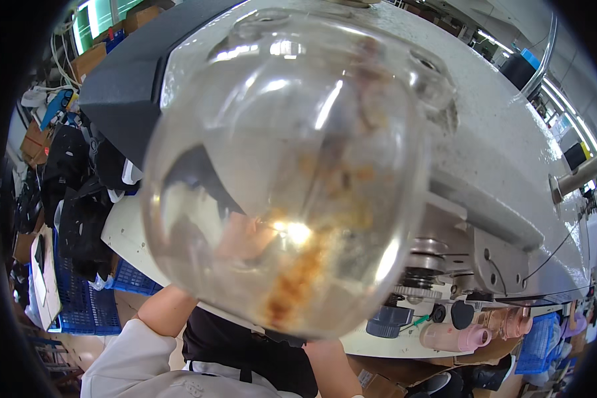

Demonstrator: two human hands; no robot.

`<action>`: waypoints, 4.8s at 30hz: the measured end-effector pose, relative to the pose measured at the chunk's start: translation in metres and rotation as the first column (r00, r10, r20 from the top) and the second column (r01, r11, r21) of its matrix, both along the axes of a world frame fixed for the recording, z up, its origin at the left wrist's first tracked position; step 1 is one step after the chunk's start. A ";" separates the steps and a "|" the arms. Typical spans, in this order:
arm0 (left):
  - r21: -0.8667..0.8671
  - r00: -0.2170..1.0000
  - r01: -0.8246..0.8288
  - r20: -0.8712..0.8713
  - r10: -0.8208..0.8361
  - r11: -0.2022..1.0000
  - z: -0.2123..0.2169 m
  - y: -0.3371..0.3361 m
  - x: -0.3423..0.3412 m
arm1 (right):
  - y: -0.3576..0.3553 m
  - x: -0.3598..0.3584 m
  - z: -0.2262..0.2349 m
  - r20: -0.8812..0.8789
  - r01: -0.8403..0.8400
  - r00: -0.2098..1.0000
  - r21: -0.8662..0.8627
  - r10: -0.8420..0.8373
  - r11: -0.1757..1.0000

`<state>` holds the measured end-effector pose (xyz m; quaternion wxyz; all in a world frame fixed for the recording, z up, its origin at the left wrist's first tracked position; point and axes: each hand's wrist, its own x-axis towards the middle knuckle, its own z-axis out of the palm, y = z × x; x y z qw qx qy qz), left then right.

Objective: The person stitches shoe parts using a sewing machine, trims threads with snips, and takes additional pieces from a pile to align and sew them together.

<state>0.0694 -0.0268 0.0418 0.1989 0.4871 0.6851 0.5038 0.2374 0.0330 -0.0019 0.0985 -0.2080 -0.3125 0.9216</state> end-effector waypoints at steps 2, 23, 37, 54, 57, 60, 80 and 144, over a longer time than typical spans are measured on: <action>0.066 1.000 0.009 0.000 -0.009 0.998 0.000 0.000 0.001 | -0.001 0.000 0.002 -0.010 0.004 1.000 -0.033 -0.004 0.999; 0.375 0.951 0.146 0.203 -0.235 0.916 -0.023 0.000 -0.022 | -0.011 -0.016 0.000 -0.091 0.022 0.995 -0.089 -0.030 0.996; 0.320 0.958 0.155 0.181 -0.221 0.935 -0.069 0.023 -0.036 | -0.007 -0.021 0.007 -0.106 0.016 0.994 -0.178 -0.035 0.984; 0.098 0.966 0.257 -0.038 -0.255 0.961 0.011 -0.002 -0.039 | -0.001 -0.023 -0.013 -0.061 0.059 0.995 -0.212 -0.073 0.975; 0.148 0.972 0.178 0.125 -0.197 0.973 0.017 -0.006 -0.029 | 0.000 -0.020 -0.015 -0.037 0.047 0.998 -0.209 -0.056 0.977; 0.274 0.982 0.188 -0.050 -0.182 0.943 0.008 -0.018 -0.028 | 0.004 -0.023 0.002 -0.236 -0.129 0.970 -0.310 0.055 0.942; 0.315 0.861 0.305 -0.495 -0.119 0.899 0.015 -0.049 -0.043 | -0.020 -0.022 0.006 -0.335 0.116 0.941 0.191 -0.046 0.975; -0.064 0.902 0.212 -0.372 -0.221 0.975 -0.054 0.037 -0.115 | -0.023 -0.041 -0.011 -0.121 0.568 0.739 0.641 -0.662 0.517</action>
